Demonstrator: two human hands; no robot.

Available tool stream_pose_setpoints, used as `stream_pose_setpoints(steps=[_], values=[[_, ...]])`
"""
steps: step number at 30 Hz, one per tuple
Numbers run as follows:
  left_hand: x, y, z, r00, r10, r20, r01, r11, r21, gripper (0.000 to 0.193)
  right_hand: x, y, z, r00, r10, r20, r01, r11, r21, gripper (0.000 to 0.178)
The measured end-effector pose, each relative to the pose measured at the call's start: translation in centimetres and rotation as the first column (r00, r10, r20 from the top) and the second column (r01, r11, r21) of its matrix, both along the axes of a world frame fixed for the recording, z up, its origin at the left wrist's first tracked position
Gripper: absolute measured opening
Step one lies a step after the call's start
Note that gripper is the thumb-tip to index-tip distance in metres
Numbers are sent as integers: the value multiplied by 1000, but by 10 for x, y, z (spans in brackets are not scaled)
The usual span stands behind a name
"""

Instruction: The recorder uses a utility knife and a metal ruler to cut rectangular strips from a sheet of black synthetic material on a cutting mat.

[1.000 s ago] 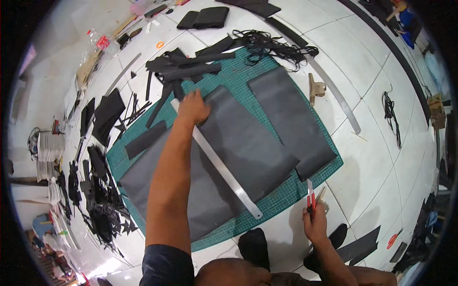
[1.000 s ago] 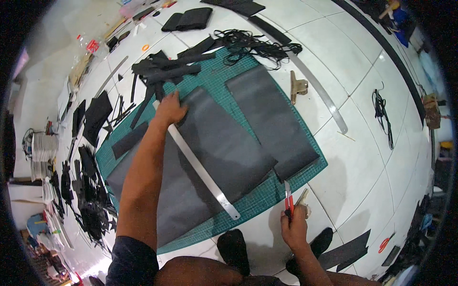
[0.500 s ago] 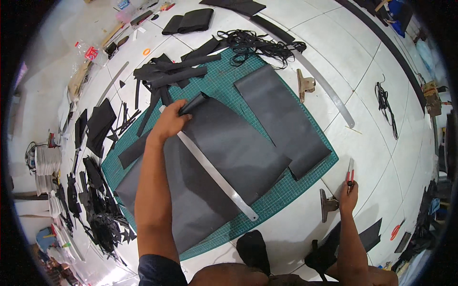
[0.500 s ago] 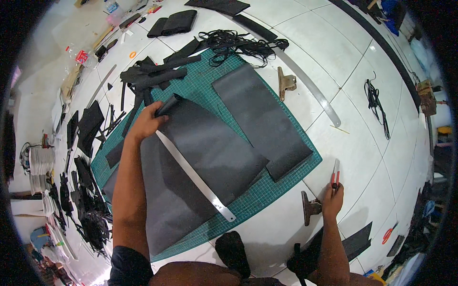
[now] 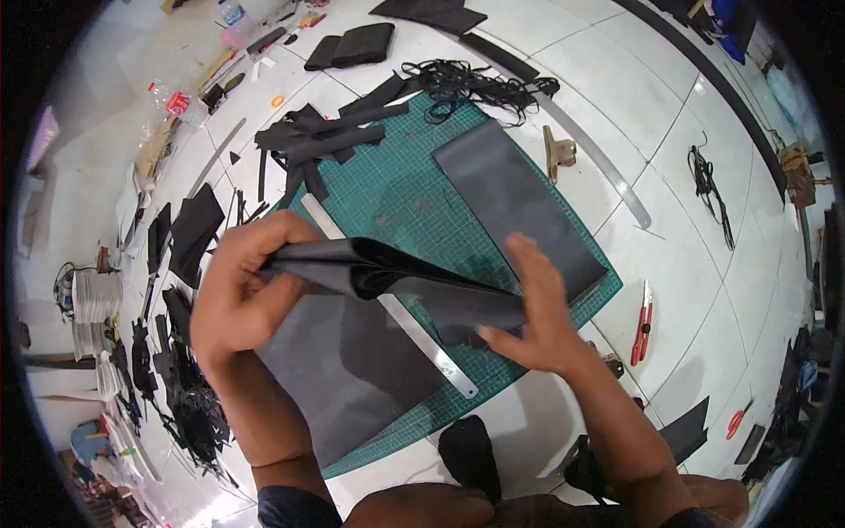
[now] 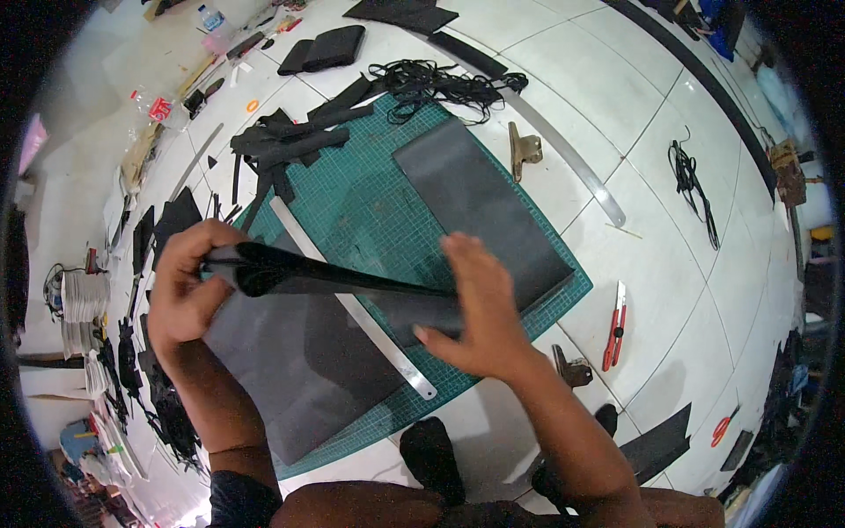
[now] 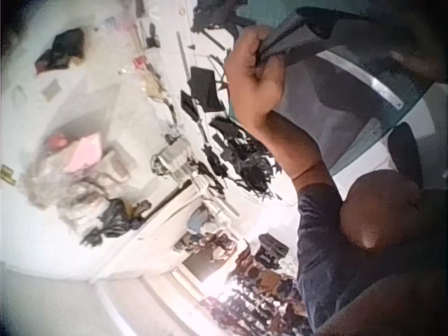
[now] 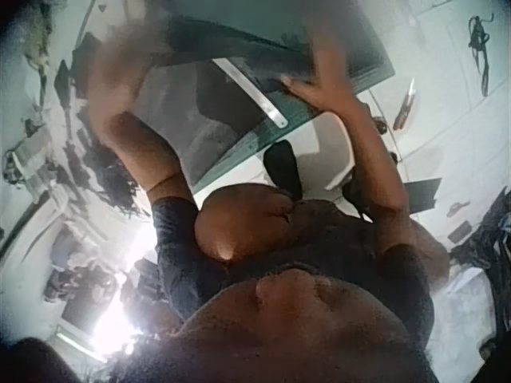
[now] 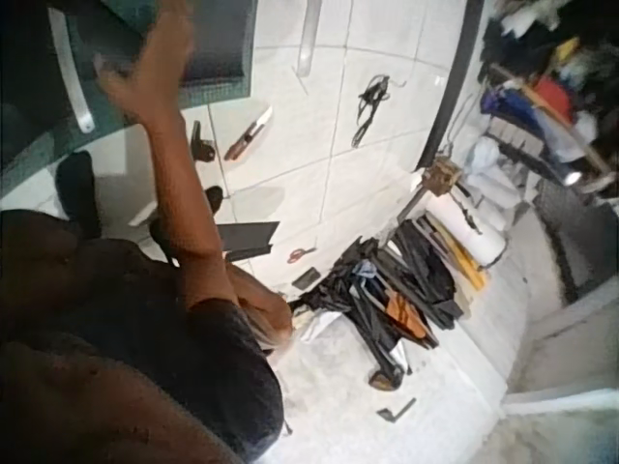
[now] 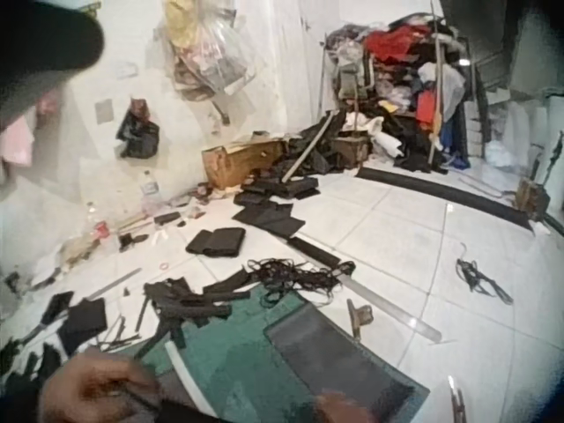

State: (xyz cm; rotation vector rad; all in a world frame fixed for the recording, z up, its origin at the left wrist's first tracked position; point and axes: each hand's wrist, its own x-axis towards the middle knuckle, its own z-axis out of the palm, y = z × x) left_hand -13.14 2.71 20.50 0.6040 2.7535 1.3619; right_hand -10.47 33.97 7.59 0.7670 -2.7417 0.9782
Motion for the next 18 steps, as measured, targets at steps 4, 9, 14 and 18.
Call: stream_pose_setpoints(steps=[4, 9, 14, 18], values=[[16, -16, 28, 995, 68, 74, -72, 996, 56, 25, -9, -30, 5, 670, 179, 720, 105, 938, -331, 60], [10, -32, 13, 929, 221, 298, -263, 958, 110, 27, 13, -14, 16, 802, 177, 571, -21, 963, -268, 38], [-54, 30, -21, 970, 186, 156, -193, 981, 29, 42, -9, 57, 26, 819, 142, 556, 5, 967, -256, 45], [-88, 77, -22, 983, 181, 41, -178, 982, -71, 46, -60, 97, 48, 634, 27, 773, 164, 972, -168, 50]])
